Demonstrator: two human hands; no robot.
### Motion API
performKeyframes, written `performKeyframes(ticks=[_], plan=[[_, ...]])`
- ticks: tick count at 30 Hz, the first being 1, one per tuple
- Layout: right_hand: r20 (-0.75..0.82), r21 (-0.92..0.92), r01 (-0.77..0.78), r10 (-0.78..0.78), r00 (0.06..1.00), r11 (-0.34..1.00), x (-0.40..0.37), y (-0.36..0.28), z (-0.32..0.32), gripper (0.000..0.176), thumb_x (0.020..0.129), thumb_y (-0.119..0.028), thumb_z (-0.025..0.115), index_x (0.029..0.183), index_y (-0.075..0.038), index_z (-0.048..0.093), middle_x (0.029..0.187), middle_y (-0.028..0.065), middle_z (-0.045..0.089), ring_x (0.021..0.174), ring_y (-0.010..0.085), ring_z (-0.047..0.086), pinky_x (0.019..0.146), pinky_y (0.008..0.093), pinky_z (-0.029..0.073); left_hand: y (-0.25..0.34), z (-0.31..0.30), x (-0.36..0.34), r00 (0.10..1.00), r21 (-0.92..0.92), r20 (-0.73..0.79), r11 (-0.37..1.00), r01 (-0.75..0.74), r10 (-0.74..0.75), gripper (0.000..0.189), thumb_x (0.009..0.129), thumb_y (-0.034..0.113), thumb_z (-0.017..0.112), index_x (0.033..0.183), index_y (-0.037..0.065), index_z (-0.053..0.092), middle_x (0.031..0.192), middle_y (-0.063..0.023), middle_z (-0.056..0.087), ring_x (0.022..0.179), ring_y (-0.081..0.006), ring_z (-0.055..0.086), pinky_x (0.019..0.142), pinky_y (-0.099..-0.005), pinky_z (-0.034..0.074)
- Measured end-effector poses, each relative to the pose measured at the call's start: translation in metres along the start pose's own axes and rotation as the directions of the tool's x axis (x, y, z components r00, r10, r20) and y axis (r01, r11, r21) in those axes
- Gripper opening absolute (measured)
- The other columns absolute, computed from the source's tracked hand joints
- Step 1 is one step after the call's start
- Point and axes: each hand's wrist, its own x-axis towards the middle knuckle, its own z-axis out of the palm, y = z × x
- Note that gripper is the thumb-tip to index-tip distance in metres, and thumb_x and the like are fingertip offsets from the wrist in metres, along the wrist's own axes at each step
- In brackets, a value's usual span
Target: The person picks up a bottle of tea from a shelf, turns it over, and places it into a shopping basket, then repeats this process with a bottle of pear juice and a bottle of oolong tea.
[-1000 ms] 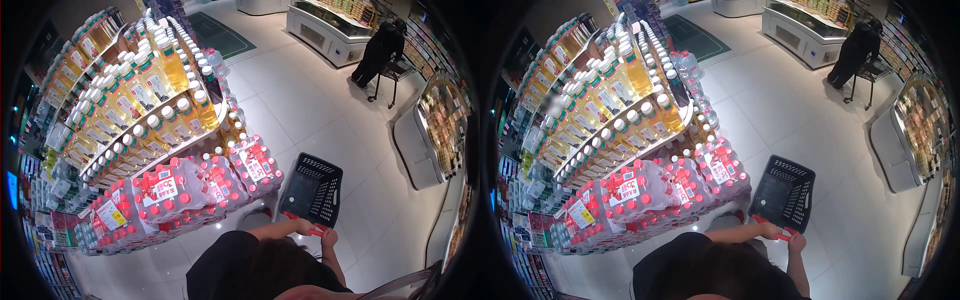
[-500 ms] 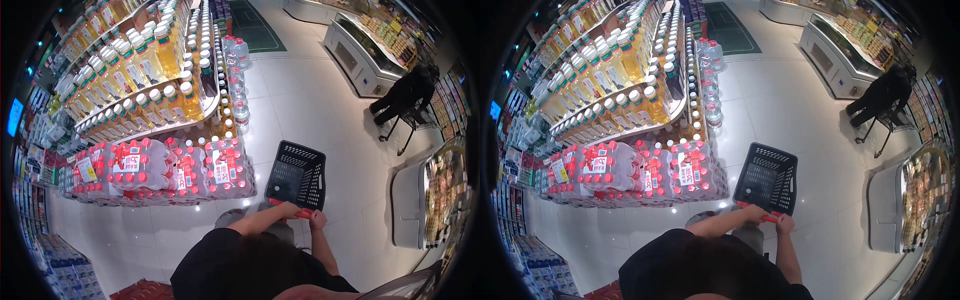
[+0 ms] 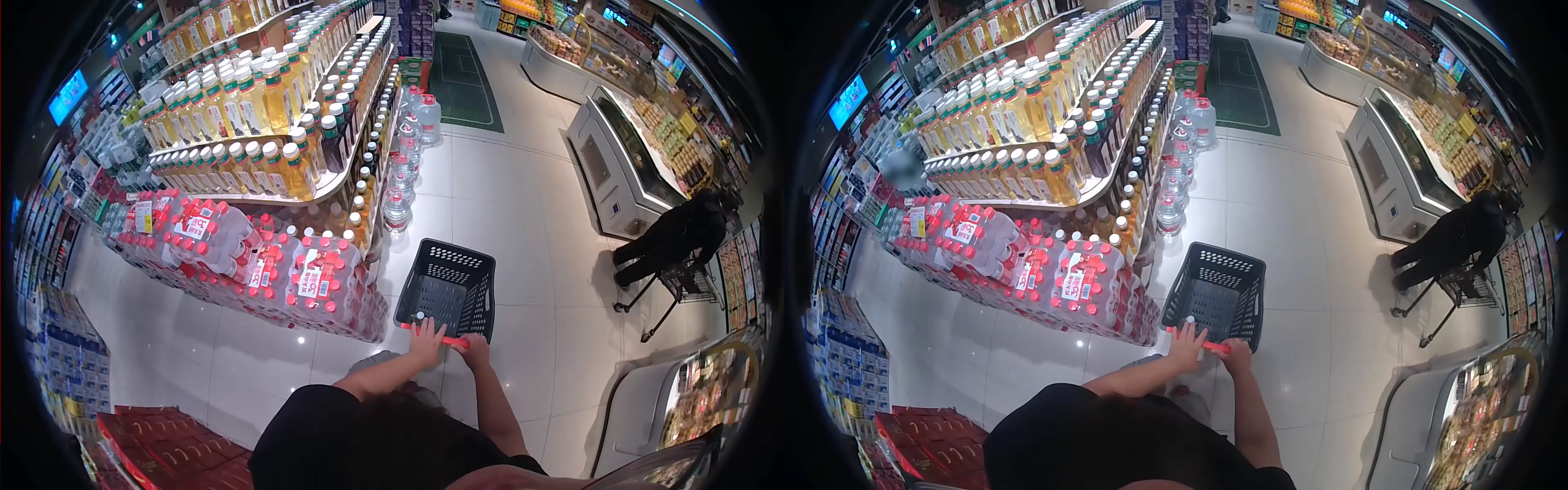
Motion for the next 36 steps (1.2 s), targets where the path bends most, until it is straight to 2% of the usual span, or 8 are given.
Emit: performKeyframes(ticks=[4,7,13,16,22,28,31,36], plan=[[-0.052,0.008,0.088,-0.088,0.995,0.996,0.026,0.019,-0.002,0.039,0.062,-0.044,0.077,0.078,-0.009,0.068,0.078,0.0088,0.062,0.077,0.0302,0.058,0.070,0.0416,0.046,0.012,-0.040,0.028,0.955,-0.028,0.287,0.996,0.088,-0.076,0.091,0.072,0.034,0.062,0.147,0.014,0.014,0.149,-0.0251,0.011,0.140,-0.0386,0.009,0.109,-0.0581,0.007],[-0.034,-0.011,0.127,-0.128,0.991,0.992,0.059,0.033,-0.007,0.039,0.063,-0.045,0.076,0.076,-0.009,0.067,0.076,0.0088,0.062,0.076,0.0301,0.058,0.069,0.0414,0.046,0.006,-0.034,0.067,0.922,0.002,0.376,0.995,0.098,-0.092,0.093,0.072,0.035,0.063,0.147,0.014,0.012,0.150,-0.0241,0.008,0.141,-0.0381,0.006,0.109,-0.0582,0.006],[0.099,-0.288,-0.042,0.074,0.992,0.957,0.130,0.023,-0.026,0.045,0.071,-0.050,0.069,0.086,-0.008,0.066,0.082,0.0096,0.060,0.082,0.0302,0.058,0.074,0.0423,0.046,-0.008,-0.053,0.144,0.893,-0.071,0.441,0.989,0.129,-0.085,0.103,0.067,0.045,0.069,0.147,0.016,0.012,0.151,-0.0222,0.007,0.140,-0.0367,0.008,0.109,-0.0589,0.006],[0.066,-0.302,-0.088,0.113,0.991,0.949,0.155,0.022,-0.022,0.051,0.075,-0.054,0.063,0.097,-0.007,0.063,0.089,0.0119,0.059,0.091,0.0313,0.056,0.077,0.0439,0.046,-0.020,-0.066,0.177,0.870,-0.118,0.490,0.984,0.136,-0.062,0.105,0.066,0.047,0.070,0.148,0.016,0.011,0.151,-0.0220,0.007,0.140,-0.0368,0.009,0.108,-0.0599,0.006],[0.254,-0.259,-0.144,0.211,0.944,0.955,0.223,0.032,-0.025,0.052,0.077,-0.049,0.065,0.107,-0.007,0.059,0.099,0.0168,0.057,0.098,0.0358,0.053,0.083,0.0447,0.045,-0.047,-0.084,0.239,0.818,-0.159,0.575,0.978,0.133,-0.018,0.100,0.068,0.042,0.068,0.147,0.016,0.013,0.152,-0.0193,0.005,0.140,-0.0355,0.009,0.108,-0.0611,0.006],[0.310,-0.245,-0.105,0.180,0.934,0.964,0.290,0.059,-0.016,0.049,0.076,-0.043,0.068,0.110,-0.008,0.059,0.106,0.0170,0.056,0.103,0.0356,0.051,0.087,0.0449,0.044,-0.068,-0.100,0.285,0.905,-0.218,0.425,0.973,0.072,0.029,0.087,0.071,0.032,0.063,0.145,0.013,0.021,0.151,-0.0189,0.014,0.139,-0.0345,0.016,0.108,-0.0599,0.008],[0.327,-0.236,-0.101,0.176,0.928,0.967,0.322,0.067,-0.015,0.049,0.077,-0.042,0.068,0.111,-0.008,0.057,0.104,0.0180,0.056,0.099,0.0372,0.052,0.086,0.0454,0.044,-0.078,-0.094,0.313,0.937,-0.231,0.348,0.971,0.055,0.030,0.092,0.067,0.033,0.070,0.143,0.014,0.023,0.148,-0.0205,0.018,0.137,-0.0366,0.018,0.108,-0.0605,0.011],[0.324,-0.213,-0.077,0.145,0.935,0.974,0.370,0.081,-0.015,0.045,0.079,-0.039,0.067,0.111,-0.009,0.057,0.105,0.0178,0.056,0.099,0.0368,0.052,0.086,0.0452,0.043,-0.091,-0.094,0.364,0.948,-0.235,0.316,0.970,0.059,0.019,0.091,0.067,0.032,0.070,0.143,0.014,0.025,0.148,-0.0197,0.019,0.137,-0.0362,0.019,0.109,-0.0589,0.011]])
